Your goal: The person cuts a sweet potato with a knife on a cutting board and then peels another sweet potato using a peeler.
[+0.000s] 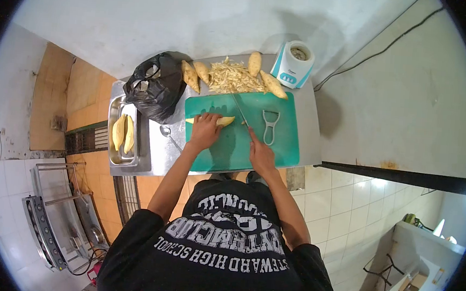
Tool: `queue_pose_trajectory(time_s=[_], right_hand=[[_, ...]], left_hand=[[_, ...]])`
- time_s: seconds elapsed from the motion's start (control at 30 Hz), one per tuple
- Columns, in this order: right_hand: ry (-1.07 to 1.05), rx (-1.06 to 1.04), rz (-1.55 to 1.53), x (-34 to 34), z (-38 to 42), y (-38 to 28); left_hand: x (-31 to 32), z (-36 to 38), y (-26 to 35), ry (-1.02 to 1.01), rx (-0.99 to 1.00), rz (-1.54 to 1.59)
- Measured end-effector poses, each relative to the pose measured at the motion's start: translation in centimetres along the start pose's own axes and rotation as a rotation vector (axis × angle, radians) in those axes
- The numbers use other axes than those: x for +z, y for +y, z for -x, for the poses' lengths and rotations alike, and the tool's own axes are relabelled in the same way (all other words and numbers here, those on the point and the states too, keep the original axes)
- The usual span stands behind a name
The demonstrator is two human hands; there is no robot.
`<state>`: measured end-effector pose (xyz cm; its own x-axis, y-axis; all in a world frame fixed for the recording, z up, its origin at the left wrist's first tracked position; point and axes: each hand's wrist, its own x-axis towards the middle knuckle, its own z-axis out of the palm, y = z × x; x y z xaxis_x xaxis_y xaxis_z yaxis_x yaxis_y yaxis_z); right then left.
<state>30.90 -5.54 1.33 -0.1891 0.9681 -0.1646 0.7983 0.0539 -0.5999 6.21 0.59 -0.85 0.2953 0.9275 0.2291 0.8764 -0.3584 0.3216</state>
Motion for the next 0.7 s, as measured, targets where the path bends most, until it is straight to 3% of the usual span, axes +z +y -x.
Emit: queue_pose_trajectory(time_s=[0.1, 0.17, 0.3, 0.37, 0.5, 0.6, 0.7], right_hand=[[-0.033, 0.083, -0.208, 0.6, -0.2, 0.2], [0.140, -0.107, -0.338, 1.1, -0.5, 0.2], [0.116, -0.121, -0.350, 0.5, -0.3, -0.4], [0.043, -0.031, -0.372, 0.1, -0.1, -0.7], [0.145, -0.100, -0.396, -0.2, -0.1, -0.4], [0.159, -0.093, -0.403, -0.2, 0.2, 0.0], [0.103, -0.059, -0.406, -0.4, 0.3, -0.3]], left_hand=[[0.2, -0.6, 2.1, -0.043, -0.146, -0.038], [1.0, -1.2, 3.0, 0.020, -0.176, -0.061], [1.9, -1.8, 3.6, 0.049, -0.316, -0.027], [1.7, -2.0, 3.5, 0.039, -0.320, -0.018], [1.3, -2.7, 4.3, 0.006, -0.394, 0.006], [0.7, -2.6, 3.8, 0.009, -0.335, 0.222], [-0.2, -1.7, 2.5, -0.072, -0.229, 0.085]])
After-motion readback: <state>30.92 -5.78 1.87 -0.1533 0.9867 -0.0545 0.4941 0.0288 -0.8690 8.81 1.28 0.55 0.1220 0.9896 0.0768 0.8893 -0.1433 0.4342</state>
